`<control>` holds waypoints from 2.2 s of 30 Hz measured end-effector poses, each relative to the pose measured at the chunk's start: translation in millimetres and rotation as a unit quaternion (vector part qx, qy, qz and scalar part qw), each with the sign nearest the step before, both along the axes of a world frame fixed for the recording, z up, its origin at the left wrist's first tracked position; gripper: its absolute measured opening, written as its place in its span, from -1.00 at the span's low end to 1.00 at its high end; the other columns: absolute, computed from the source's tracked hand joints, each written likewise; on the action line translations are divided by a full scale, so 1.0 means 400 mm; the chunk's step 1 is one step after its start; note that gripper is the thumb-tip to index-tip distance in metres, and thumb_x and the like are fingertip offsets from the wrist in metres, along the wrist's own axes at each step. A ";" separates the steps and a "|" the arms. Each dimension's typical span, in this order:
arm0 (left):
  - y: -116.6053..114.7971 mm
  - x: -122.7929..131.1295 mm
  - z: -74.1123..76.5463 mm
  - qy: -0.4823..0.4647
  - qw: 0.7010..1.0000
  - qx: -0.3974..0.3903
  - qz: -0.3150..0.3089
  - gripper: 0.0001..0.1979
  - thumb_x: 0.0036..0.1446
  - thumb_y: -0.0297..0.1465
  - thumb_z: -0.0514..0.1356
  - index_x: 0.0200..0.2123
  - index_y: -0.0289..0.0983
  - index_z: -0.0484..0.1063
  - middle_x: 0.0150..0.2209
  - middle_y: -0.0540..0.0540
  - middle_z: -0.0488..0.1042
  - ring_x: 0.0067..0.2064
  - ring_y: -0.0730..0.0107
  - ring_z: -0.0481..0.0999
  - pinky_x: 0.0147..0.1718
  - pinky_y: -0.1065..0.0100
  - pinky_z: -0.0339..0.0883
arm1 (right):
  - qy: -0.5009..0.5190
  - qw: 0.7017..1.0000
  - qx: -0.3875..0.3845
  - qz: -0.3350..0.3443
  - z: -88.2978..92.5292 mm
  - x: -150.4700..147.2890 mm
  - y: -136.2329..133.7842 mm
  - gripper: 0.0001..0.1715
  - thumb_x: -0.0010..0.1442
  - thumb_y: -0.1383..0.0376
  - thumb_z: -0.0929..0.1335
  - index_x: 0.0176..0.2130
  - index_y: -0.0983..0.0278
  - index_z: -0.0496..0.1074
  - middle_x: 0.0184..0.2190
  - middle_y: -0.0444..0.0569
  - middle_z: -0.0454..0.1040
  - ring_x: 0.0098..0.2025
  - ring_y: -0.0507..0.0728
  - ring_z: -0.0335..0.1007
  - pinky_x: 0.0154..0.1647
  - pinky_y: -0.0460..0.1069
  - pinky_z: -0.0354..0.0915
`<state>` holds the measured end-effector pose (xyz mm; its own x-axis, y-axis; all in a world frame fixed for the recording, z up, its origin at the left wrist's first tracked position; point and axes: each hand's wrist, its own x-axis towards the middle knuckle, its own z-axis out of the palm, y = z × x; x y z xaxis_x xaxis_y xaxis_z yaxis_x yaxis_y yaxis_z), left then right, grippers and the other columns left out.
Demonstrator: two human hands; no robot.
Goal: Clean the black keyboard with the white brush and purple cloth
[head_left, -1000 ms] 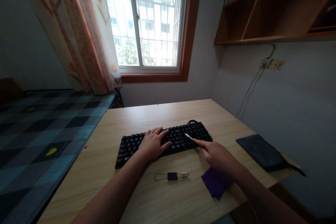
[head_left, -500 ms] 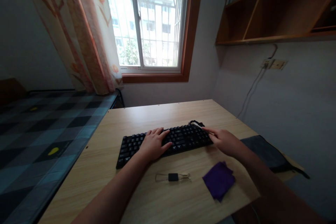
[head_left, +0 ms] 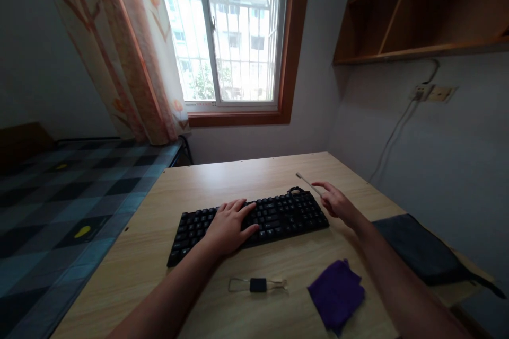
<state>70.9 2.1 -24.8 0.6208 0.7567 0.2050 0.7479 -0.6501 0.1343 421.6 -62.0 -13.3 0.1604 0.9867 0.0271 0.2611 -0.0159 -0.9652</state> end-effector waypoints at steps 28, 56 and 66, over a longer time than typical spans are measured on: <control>0.001 -0.001 0.000 0.000 1.000 0.010 0.001 -0.37 0.25 0.07 0.10 0.30 -0.04 0.31 0.32 -0.14 0.31 0.31 -0.04 0.27 0.27 -0.04 0.11 | -0.337 0.941 0.005 0.000 0.010 -0.052 -0.045 -0.45 0.35 0.22 0.19 0.25 0.17 0.41 0.16 0.01 0.48 0.16 0.22 0.46 0.14 0.05 0.31; -0.003 0.000 -0.001 -0.001 1.000 0.015 0.006 -0.38 0.25 0.07 0.11 0.29 -0.04 0.32 0.32 -0.14 0.32 0.31 -0.03 0.27 0.27 -0.04 0.11 | -0.323 0.945 0.002 -0.044 -0.020 0.054 -0.036 -0.42 0.32 0.28 0.18 0.23 0.36 0.42 0.21 0.12 0.43 0.24 0.22 0.37 0.29 0.10 0.22; -0.009 0.006 0.013 0.014 1.000 0.002 0.011 -0.38 0.26 0.05 0.10 0.30 -0.06 0.31 0.34 -0.16 0.29 0.33 -0.03 0.25 0.28 -0.03 0.10 | -0.250 0.967 0.019 0.036 -0.015 0.016 -0.024 -0.43 0.33 0.14 0.23 0.21 0.29 0.46 0.22 0.07 0.42 0.25 0.24 0.37 0.30 0.11 0.21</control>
